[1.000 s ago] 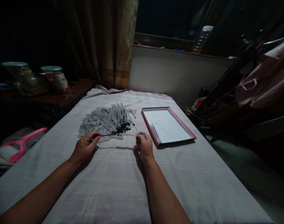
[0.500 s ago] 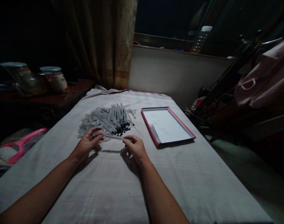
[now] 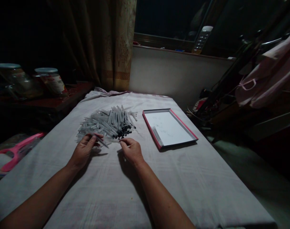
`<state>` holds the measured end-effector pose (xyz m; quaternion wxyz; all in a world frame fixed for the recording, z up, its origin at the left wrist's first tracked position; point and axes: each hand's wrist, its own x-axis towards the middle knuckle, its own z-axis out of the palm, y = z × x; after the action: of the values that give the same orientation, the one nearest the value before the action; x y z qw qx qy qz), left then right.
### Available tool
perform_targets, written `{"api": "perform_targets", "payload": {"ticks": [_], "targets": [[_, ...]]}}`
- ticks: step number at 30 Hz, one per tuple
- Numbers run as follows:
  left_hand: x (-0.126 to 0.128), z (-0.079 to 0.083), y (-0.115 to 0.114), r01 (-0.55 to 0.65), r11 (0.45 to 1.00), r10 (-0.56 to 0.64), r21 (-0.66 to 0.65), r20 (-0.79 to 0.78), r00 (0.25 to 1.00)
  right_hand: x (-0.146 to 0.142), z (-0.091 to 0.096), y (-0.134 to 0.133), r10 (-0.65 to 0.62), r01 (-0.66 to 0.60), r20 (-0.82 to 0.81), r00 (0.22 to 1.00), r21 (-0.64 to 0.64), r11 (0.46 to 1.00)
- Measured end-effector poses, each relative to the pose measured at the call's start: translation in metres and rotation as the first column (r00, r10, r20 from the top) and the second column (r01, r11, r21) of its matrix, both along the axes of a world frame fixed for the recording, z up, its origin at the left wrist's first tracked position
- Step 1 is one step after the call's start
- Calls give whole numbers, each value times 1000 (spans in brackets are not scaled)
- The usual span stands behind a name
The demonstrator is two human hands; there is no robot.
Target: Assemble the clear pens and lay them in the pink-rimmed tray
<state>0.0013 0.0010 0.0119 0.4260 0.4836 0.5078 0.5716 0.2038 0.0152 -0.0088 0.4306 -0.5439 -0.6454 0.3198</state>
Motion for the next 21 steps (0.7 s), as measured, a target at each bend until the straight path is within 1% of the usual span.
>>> {"api": "perform_targets", "payload": {"ticks": [2,3,5,8,11,13,15,17,19,21], "targets": [[-7,-3,2,-30,997,35,75,-65,997,12,3,7,-42,41,188,981,8,999],[-9,-6,2,-31,995,42,100,-105,994,16,4,12,-55,55,246,968,6,998],[-11,-11,4,-19,988,55,156,-229,972,22,7,20,-69,75,318,945,-6,997],[-10,-21,5,14,965,103,261,-429,898,20,12,30,-60,86,442,895,-39,996],[-8,-27,4,55,954,108,294,-510,853,10,18,36,-23,79,542,840,-80,994],[-8,-28,2,116,943,89,313,-571,816,3,22,40,6,77,588,809,-115,990],[-8,-27,1,184,923,85,338,-644,760,-2,26,45,35,74,618,786,-150,986],[-8,-26,0,227,909,86,350,-690,719,-6,30,52,62,66,634,771,-175,982],[-8,-25,-1,254,905,72,340,-713,697,-9,33,58,78,55,635,769,-187,981],[-8,-24,-2,274,909,45,314,-728,684,-11,34,63,79,43,615,784,-181,983]]}}
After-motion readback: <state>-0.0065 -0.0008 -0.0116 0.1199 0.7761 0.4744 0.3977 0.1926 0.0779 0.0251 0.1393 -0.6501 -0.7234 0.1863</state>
